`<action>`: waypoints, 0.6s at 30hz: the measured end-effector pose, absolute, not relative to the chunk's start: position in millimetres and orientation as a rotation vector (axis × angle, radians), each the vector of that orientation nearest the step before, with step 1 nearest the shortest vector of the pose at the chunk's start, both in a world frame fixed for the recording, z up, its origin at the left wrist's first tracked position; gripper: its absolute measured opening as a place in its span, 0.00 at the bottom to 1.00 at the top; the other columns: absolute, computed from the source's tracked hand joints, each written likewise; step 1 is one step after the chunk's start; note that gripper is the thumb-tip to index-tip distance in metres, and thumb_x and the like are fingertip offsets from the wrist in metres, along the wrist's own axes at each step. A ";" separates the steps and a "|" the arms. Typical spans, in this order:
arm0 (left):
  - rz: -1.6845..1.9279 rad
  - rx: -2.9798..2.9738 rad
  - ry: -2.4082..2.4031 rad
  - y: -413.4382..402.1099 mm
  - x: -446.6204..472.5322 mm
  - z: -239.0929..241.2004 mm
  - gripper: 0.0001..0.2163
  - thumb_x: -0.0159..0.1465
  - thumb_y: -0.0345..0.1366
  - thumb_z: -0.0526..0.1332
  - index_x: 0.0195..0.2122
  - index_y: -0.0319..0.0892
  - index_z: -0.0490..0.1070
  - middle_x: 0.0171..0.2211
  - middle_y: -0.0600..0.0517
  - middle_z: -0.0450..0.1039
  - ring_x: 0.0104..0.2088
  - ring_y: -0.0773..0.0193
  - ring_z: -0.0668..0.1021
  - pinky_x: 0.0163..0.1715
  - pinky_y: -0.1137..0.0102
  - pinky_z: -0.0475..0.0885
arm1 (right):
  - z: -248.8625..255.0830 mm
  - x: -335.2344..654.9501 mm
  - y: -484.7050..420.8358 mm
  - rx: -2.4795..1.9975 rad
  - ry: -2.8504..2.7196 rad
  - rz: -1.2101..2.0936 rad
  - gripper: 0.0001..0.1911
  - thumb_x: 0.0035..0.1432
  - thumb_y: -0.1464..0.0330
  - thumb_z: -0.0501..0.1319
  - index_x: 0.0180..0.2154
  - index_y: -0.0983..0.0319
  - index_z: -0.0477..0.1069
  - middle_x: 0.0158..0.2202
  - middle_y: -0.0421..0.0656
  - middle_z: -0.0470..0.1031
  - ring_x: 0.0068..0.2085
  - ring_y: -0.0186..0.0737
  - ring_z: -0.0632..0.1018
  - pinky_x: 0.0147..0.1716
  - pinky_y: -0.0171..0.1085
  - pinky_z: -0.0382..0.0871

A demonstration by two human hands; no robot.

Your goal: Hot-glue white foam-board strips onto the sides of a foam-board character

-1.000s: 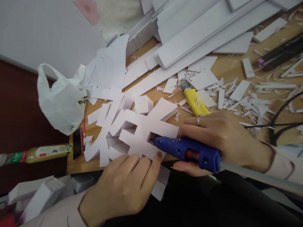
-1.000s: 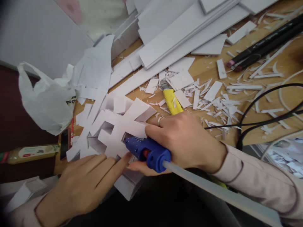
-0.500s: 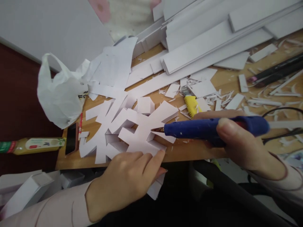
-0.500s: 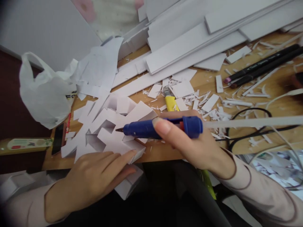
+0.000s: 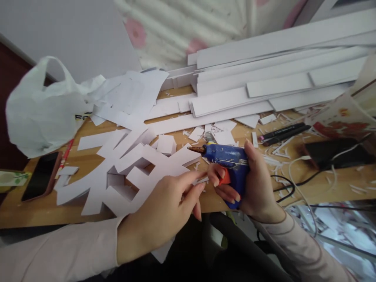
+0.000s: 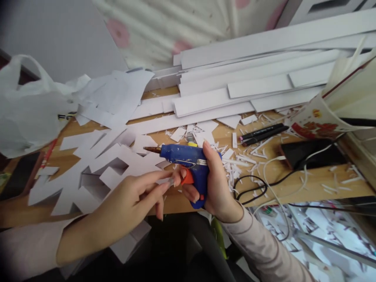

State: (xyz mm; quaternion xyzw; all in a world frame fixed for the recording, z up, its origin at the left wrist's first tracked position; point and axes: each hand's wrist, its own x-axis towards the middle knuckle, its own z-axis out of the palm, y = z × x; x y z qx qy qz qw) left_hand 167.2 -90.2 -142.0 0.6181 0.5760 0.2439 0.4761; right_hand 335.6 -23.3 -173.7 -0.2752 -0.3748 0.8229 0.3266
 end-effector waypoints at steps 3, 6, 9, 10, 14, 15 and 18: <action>0.587 1.636 1.429 -83.8 167.2 -141.8 0.10 0.72 0.34 0.54 0.41 0.45 0.75 0.20 0.61 0.74 0.21 0.72 0.76 0.22 0.77 0.67 | -174.0 336.1 -23.5 -0.748 -0.998 2.140 0.32 0.56 0.39 0.50 0.22 0.59 0.65 0.21 0.41 0.70 0.10 0.25 0.53 0.09 0.31 0.46; 0.568 1.846 1.462 -79.0 163.1 -143.8 0.10 0.71 0.32 0.54 0.39 0.44 0.76 0.21 0.60 0.75 0.20 0.72 0.74 0.22 0.77 0.65 | -174.2 336.3 -23.6 -0.800 -0.982 2.159 0.33 0.56 0.38 0.49 0.22 0.60 0.66 0.21 0.41 0.69 0.10 0.24 0.53 0.09 0.30 0.46; 0.571 2.192 1.409 -77.1 156.5 -145.1 0.11 0.71 0.29 0.54 0.40 0.42 0.77 0.25 0.57 0.77 0.23 0.71 0.77 0.24 0.75 0.68 | -173.4 336.5 -22.9 -0.845 -0.971 2.208 0.35 0.56 0.37 0.48 0.22 0.61 0.66 0.19 0.41 0.69 0.10 0.24 0.52 0.09 0.30 0.47; 0.606 2.273 1.382 -77.2 154.4 -144.6 0.11 0.70 0.28 0.54 0.40 0.42 0.77 0.27 0.56 0.79 0.25 0.70 0.78 0.26 0.75 0.69 | -173.2 336.7 -22.5 -0.842 -0.975 2.219 0.35 0.56 0.37 0.48 0.22 0.61 0.66 0.20 0.41 0.69 0.10 0.24 0.52 0.09 0.30 0.47; 0.859 2.250 1.409 -79.3 147.3 -137.4 0.09 0.67 0.27 0.59 0.36 0.42 0.79 0.28 0.56 0.81 0.25 0.73 0.77 0.27 0.77 0.69 | -174.5 338.9 -19.2 -0.787 -0.967 2.215 0.33 0.57 0.39 0.50 0.22 0.61 0.66 0.22 0.41 0.72 0.11 0.23 0.53 0.09 0.30 0.47; 0.914 2.212 1.426 -79.8 145.8 -135.1 0.08 0.66 0.27 0.60 0.34 0.41 0.79 0.26 0.57 0.80 0.23 0.74 0.75 0.25 0.78 0.68 | -175.3 339.7 -18.2 -0.782 -0.945 2.213 0.33 0.57 0.39 0.51 0.22 0.62 0.66 0.22 0.41 0.72 0.11 0.23 0.53 0.09 0.30 0.47; 1.003 2.067 1.455 -80.6 140.4 -129.5 0.06 0.63 0.27 0.64 0.32 0.42 0.81 0.23 0.57 0.77 0.21 0.75 0.73 0.21 0.81 0.66 | -177.4 341.2 -15.7 -0.761 -0.859 2.255 0.36 0.56 0.37 0.50 0.21 0.62 0.66 0.20 0.39 0.70 0.10 0.23 0.52 0.08 0.28 0.46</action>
